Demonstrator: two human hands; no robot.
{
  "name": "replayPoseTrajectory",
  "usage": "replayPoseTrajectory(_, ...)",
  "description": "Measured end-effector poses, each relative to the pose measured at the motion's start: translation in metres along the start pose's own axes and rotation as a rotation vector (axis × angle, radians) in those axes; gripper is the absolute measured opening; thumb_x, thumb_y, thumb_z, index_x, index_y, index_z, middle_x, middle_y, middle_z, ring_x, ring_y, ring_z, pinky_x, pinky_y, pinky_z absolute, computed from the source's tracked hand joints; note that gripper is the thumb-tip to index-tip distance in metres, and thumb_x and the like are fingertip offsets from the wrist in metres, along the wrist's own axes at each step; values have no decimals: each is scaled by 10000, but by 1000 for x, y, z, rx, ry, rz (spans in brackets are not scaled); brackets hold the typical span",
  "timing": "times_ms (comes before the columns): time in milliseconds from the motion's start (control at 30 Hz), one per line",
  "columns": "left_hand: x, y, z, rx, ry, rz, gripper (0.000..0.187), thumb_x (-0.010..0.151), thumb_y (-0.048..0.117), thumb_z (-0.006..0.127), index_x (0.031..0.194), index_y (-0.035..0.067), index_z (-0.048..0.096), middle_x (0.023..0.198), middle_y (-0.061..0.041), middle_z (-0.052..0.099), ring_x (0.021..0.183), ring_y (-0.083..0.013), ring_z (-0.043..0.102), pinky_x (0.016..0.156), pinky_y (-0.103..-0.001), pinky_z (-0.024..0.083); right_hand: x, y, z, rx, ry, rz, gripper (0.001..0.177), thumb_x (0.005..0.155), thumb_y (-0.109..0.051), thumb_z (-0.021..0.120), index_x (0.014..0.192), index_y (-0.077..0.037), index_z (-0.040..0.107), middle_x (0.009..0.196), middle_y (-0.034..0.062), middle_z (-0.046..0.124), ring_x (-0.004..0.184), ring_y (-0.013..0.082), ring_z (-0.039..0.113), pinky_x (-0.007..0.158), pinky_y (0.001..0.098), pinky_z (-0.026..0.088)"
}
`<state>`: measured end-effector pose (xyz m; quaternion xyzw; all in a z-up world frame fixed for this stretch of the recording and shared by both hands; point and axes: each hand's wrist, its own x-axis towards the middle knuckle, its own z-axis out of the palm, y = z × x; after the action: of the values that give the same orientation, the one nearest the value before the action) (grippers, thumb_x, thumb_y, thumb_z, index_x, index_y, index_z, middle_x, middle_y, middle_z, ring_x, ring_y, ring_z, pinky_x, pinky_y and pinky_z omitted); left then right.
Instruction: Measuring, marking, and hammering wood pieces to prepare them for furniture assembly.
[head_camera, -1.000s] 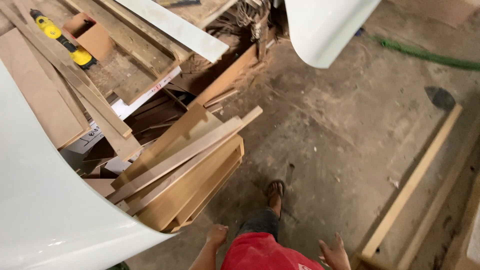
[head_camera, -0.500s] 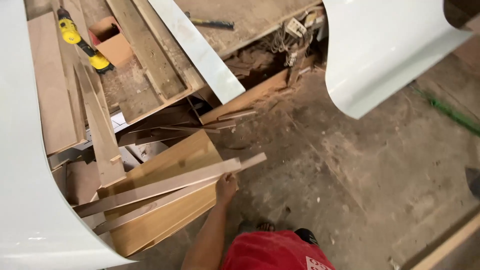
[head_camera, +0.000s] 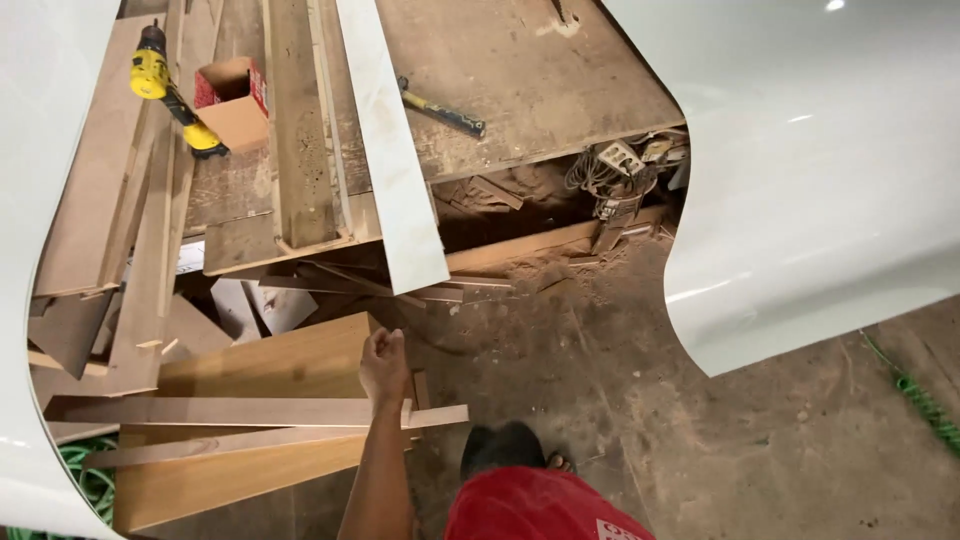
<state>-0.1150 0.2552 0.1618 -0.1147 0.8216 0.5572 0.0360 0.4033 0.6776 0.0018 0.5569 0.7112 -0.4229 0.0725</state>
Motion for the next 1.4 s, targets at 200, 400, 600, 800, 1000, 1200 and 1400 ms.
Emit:
replayPoseTrajectory(200,2,87,26,236,80,-59,750,902,539,710,1479,97,523,1386,-216,604,1293,-418,583,1044,-581,518,180,-89,-6,-246,-20,-135,786,861,-610,709,1396,-35,675,1169,318,785,1071,464,773,887,585,592)
replayPoseTrajectory(400,72,119,75,375,148,0,1011,809,700,741,1566,114,416,1511,-274,443,1369,-492,479,1069,-631,428,141,-468,16,-390,-155,-552,605,990,-541,544,1402,-106,630,1307,269,690,1198,490,662,982,604,541)
replayPoseTrajectory(600,137,166,119,667,117,-104,1158,689,798,725,1608,192,365,1547,-251,396,1380,-455,471,1022,-646,442,138,-710,87,-451,-176,-933,489,1009,-405,642,1363,-68,628,1239,238,653,1096,441,698,853,572,606)
replayPoseTrajectory(800,156,139,153,763,207,-66,1165,629,749,741,1591,204,376,1497,-241,417,1312,-463,504,971,-608,409,167,-844,160,-656,-142,-1129,626,971,-363,672,1455,-3,505,1261,290,513,1116,519,645,848,614,586)
replayPoseTrajectory(1000,159,136,148,819,389,32,1042,613,671,765,1522,238,494,1416,-212,513,1183,-416,597,847,-535,474,208,-909,213,-947,-3,-1198,598,996,-492,587,1381,-43,498,1168,249,517,988,430,681,798,527,566)
replayPoseTrajectory(1200,152,116,137,944,177,-136,1106,757,864,591,1636,304,218,1638,-258,288,1424,-447,395,1006,-624,426,233,-942,203,-1038,-208,-1158,503,1105,-496,350,1298,-44,457,1022,182,630,784,340,681,585,486,607)
replayPoseTrajectory(1400,125,95,131,1018,235,-140,1080,753,860,581,1624,301,270,1621,-220,354,1390,-409,458,970,-601,456,223,-925,107,-932,-213,-788,276,1073,-318,474,1119,-49,511,931,178,686,692,368,687,563,524,577)
